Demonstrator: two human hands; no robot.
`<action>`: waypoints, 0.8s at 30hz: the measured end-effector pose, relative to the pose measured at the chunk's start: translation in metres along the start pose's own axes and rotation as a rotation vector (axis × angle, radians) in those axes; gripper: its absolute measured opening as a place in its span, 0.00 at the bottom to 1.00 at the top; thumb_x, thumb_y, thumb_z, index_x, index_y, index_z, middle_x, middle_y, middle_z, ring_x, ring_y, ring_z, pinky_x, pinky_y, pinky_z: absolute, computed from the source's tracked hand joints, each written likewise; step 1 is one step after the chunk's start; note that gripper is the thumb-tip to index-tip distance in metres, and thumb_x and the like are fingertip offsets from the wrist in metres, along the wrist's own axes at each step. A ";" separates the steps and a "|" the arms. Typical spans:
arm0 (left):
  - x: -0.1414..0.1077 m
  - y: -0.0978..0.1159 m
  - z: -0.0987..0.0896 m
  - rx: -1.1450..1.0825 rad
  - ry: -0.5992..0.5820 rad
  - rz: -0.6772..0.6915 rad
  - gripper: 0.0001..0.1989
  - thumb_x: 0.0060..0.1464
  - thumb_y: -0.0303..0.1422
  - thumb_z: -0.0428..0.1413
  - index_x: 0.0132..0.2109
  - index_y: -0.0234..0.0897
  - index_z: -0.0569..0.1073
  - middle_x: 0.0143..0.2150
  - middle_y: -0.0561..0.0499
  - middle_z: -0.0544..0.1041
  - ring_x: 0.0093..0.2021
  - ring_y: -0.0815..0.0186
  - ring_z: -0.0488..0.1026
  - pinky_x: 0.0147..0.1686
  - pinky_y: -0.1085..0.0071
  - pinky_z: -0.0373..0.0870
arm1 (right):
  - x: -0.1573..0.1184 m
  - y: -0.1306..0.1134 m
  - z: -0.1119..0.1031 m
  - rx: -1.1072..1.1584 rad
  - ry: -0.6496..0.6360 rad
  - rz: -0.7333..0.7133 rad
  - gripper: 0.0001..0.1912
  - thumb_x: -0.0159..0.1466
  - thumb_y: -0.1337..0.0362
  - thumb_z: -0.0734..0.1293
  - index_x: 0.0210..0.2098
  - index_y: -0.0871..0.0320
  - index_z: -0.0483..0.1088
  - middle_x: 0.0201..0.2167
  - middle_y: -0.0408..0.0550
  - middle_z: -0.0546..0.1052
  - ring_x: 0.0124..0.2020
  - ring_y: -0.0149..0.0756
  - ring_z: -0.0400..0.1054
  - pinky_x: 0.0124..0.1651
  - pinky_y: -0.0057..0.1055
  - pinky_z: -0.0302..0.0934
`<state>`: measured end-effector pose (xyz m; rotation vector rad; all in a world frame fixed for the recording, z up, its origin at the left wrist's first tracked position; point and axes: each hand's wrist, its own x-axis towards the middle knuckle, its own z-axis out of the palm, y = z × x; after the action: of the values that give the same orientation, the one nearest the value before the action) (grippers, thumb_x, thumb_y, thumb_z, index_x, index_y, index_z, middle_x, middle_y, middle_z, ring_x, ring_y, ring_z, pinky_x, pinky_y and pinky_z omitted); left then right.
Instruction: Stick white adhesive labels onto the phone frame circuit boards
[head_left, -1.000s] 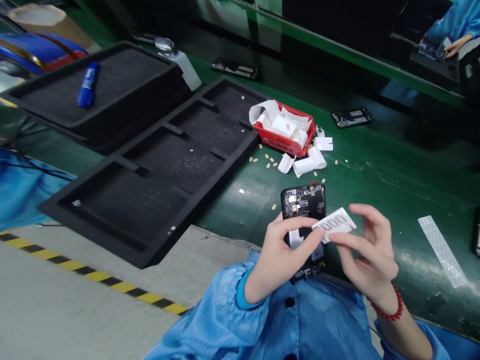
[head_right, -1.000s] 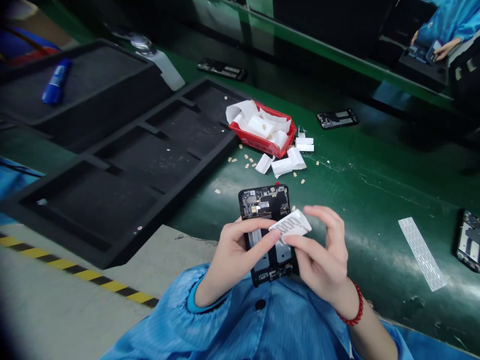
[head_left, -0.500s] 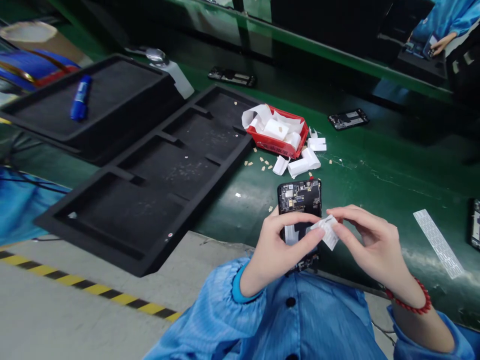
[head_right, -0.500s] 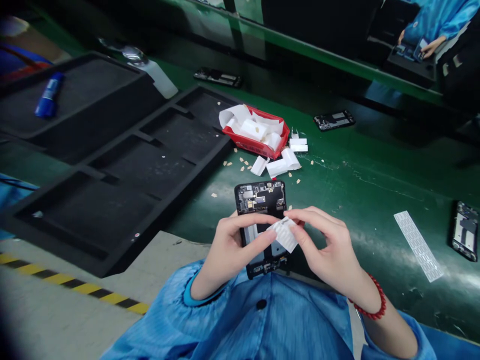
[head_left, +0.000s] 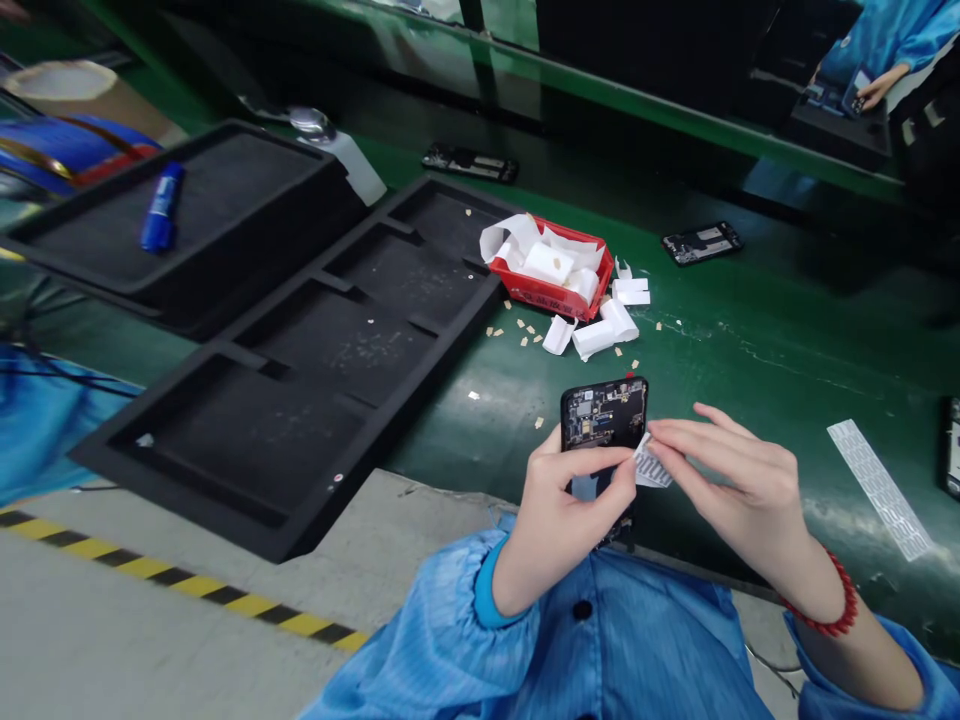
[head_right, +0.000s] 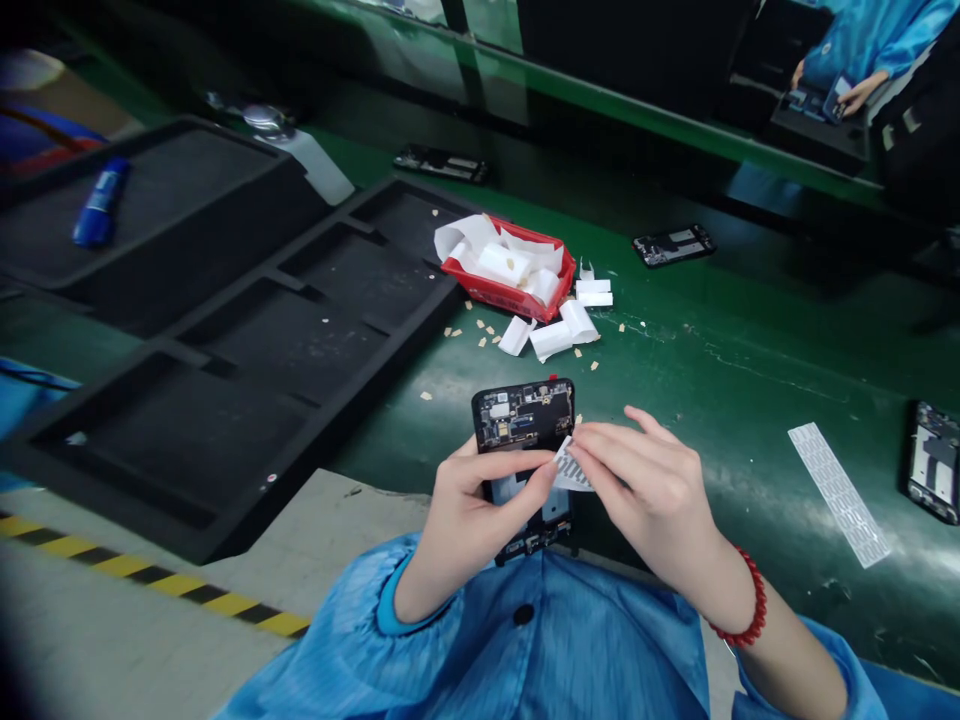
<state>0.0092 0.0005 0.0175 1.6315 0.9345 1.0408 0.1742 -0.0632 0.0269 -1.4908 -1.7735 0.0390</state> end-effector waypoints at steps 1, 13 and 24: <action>0.000 0.000 0.001 -0.004 -0.007 0.001 0.07 0.50 0.23 0.62 0.32 0.36 0.85 0.35 0.45 0.83 0.34 0.67 0.81 0.35 0.79 0.77 | 0.000 0.001 0.000 -0.005 -0.004 -0.007 0.08 0.64 0.72 0.70 0.41 0.56 0.76 0.39 0.46 0.83 0.37 0.33 0.80 0.57 0.40 0.73; 0.002 -0.002 0.003 0.032 0.023 -0.023 0.07 0.49 0.25 0.62 0.31 0.35 0.85 0.34 0.45 0.82 0.32 0.67 0.80 0.33 0.79 0.76 | 0.003 0.010 0.003 -0.087 -0.145 -0.126 0.06 0.66 0.72 0.67 0.42 0.57 0.69 0.42 0.48 0.81 0.42 0.33 0.78 0.64 0.46 0.63; 0.013 -0.019 0.004 0.102 -0.074 -0.155 0.09 0.55 0.33 0.59 0.35 0.35 0.85 0.37 0.44 0.83 0.36 0.61 0.80 0.38 0.68 0.77 | 0.008 0.000 -0.006 0.391 -0.101 0.217 0.06 0.66 0.72 0.67 0.34 0.57 0.69 0.41 0.48 0.73 0.42 0.28 0.71 0.46 0.24 0.68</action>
<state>0.0159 0.0162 0.0007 1.6413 1.0610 0.8339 0.1780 -0.0591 0.0347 -1.4011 -1.5620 0.5478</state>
